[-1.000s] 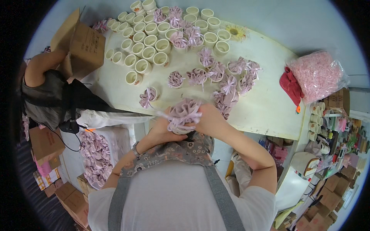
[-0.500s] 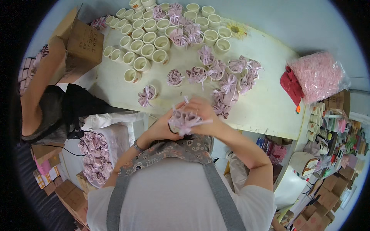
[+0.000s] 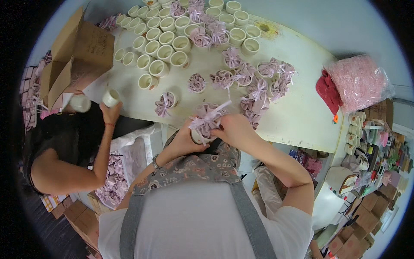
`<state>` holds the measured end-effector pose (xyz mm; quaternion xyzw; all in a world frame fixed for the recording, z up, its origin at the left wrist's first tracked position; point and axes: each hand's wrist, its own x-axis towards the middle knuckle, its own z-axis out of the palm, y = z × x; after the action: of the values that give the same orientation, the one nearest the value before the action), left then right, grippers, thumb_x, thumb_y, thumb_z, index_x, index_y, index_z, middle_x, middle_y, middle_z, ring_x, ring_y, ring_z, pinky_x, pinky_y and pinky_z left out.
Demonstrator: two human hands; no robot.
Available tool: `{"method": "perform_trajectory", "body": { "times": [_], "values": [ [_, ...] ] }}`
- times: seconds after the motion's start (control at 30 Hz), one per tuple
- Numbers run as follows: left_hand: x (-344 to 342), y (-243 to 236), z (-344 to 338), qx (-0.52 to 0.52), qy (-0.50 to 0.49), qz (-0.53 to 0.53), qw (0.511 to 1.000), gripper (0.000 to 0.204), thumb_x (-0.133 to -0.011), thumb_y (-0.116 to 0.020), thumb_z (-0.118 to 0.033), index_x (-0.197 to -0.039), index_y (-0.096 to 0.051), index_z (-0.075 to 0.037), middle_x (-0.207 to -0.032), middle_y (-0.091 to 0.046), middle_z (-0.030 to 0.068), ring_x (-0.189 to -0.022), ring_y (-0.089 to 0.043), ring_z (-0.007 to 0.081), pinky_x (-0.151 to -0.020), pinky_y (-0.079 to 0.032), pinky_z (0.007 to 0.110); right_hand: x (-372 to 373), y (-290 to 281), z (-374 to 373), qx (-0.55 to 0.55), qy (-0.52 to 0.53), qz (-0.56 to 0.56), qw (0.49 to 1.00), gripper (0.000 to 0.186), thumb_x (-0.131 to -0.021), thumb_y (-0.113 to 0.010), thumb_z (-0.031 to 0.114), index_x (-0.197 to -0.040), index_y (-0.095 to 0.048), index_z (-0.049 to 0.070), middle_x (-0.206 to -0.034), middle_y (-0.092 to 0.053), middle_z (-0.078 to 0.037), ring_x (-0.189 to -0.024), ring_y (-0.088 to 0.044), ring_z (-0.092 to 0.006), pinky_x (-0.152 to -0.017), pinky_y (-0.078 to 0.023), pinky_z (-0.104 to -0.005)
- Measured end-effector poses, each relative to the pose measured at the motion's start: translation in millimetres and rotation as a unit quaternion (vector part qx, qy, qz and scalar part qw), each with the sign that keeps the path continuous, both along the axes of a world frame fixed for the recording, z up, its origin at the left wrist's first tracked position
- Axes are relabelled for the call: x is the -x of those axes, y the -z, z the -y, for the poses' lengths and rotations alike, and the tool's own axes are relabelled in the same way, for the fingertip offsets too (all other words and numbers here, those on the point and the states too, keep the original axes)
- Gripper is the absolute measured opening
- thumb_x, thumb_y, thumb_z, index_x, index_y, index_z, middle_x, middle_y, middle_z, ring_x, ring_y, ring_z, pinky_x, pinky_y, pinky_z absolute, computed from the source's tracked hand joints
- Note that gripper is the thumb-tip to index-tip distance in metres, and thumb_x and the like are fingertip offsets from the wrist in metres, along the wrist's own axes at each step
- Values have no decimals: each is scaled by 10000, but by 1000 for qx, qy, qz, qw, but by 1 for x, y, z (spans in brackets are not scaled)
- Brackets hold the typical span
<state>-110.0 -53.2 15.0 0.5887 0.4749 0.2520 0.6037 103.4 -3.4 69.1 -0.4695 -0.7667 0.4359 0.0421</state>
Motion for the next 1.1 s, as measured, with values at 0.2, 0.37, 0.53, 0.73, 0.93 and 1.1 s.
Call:
{"method": "perform_trajectory", "body": {
  "times": [0.2,0.37,0.53,0.73,0.93,1.1],
  "values": [
    [-3,2,0,111,-43,124,985,771,-636,-815,-106,-1254,-366,2,-1163,-562,96,-1084,-547,168,-930,-442,293,18,42,-2,63,20,-18,998,350,-695,-751,331,-870,-700,31,-744,-631,-177,-763,-618,-354,-680,-494,-427],
    [-4,14,-11,-30,-43,55,997,669,-671,-789,-92,-1209,-396,-29,-1125,-582,82,-1051,-567,158,-913,-456,297,9,14,-17,-147,32,-46,987,316,-674,-778,288,-866,-706,47,-1025,-585,-145,-1012,-532,-328,-846,-455,-387],
    [-18,25,-51,-205,57,-156,965,530,-738,-712,-284,-1204,-526,-112,-1166,-597,47,-1054,-579,213,-955,-421,369,16,53,-16,-41,193,-213,957,367,-658,-799,257,-934,-685,42,-1197,-510,-152,-1088,-488,-315,-901,-420,-371],
    [-18,2,-120,-313,71,-282,904,490,-705,-727,-328,-1135,-605,-127,-1179,-589,54,-1140,-517,210,-963,-403,378,0,53,-50,-155,202,-247,935,449,-740,-731,169,-1156,-610,50,-1327,-465,-165,-1119,-494,-312,-909,-431,-387],
    [-22,36,-224,-183,-23,-214,959,512,-640,-779,-244,-1103,-630,-84,-1174,-583,129,-997,-602,281,-925,-447,359,-42,156,-3,-50,213,-140,966,424,-737,-663,28,-1152,-604,88,-1272,-519,-114,-1141,-508,-270,-845,-488,-373],
    [-27,99,-252,-175,92,-275,941,707,-623,-798,-157,-1268,-515,-100,-1213,-544,176,-1123,-540,322,-958,-445,380,-28,184,-3,-106,5,-7,994,457,-685,-632,9,-1129,-612,117,-1259,-520,-100,-1115,-516,-293,-864,-493,-394]
  ]
}}
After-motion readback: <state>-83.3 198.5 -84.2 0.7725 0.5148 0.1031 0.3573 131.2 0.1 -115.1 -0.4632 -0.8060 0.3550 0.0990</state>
